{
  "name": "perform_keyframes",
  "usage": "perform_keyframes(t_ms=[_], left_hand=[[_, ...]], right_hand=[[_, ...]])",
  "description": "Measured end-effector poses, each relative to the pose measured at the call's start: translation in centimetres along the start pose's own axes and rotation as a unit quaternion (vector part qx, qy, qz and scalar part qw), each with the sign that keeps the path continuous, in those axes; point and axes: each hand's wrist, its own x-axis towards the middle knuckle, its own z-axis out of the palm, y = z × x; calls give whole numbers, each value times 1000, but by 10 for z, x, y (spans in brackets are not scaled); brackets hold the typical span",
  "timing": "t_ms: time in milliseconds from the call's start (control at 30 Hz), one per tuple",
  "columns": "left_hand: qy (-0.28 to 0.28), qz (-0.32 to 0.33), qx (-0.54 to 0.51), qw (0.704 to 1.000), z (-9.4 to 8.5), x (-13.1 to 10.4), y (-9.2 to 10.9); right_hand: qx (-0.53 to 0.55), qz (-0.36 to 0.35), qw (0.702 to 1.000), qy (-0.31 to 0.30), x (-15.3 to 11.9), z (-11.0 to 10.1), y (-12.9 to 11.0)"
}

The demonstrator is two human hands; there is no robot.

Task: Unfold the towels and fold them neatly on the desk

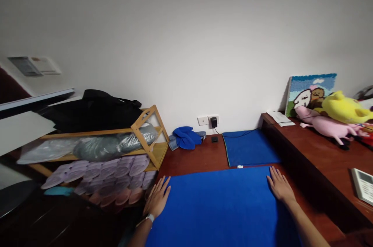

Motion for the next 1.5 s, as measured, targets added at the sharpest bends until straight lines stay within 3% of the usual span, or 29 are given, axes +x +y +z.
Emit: perform_keyframes(t_ms=[200,300,400,567,633,700,767,833,900,1100,1200,1267,1333,1500], left_hand=[[-4,3,0,1000,-5,-3,4],[-2,4,0,1000,-6,-5,5],[-2,6,-3,1000,-7,-6,6],[-5,2,0,1000,-8,-7,8],[-2,3,4,1000,-8,-7,8],[-2,5,6,1000,-8,-7,7],[-5,7,6,1000,-8,-7,6],[-4,8,5,1000,-7,-6,5],[2,8,2,1000,-5,-5,4],[16,13,-2,1000,3,-1,0],[23,10,-8,1000,9,1,-5],[24,9,-15,1000,13,2,-8],[23,5,-27,999,15,3,-10],[-3,-17,-112,994,3,10,-12]], right_hand=[[4,3,1000,24,1,6,3],[3,-1,998,64,-2,4,-31],[32,-74,992,99,-20,7,-120],[80,-261,962,-3,-69,51,-311],[83,-320,942,-59,-81,70,-359],[79,-340,932,-94,-84,81,-380],[67,-330,936,-101,-78,83,-372],[52,-307,946,-90,-69,80,-338],[38,-272,959,-66,-58,74,-284],[-26,-101,995,-9,-19,44,-82],[-43,-44,998,-4,-2,24,-16],[-44,-30,999,-4,6,16,5],[-39,-25,999,-5,10,13,12],[-7,-62,997,49,-10,17,-4]])
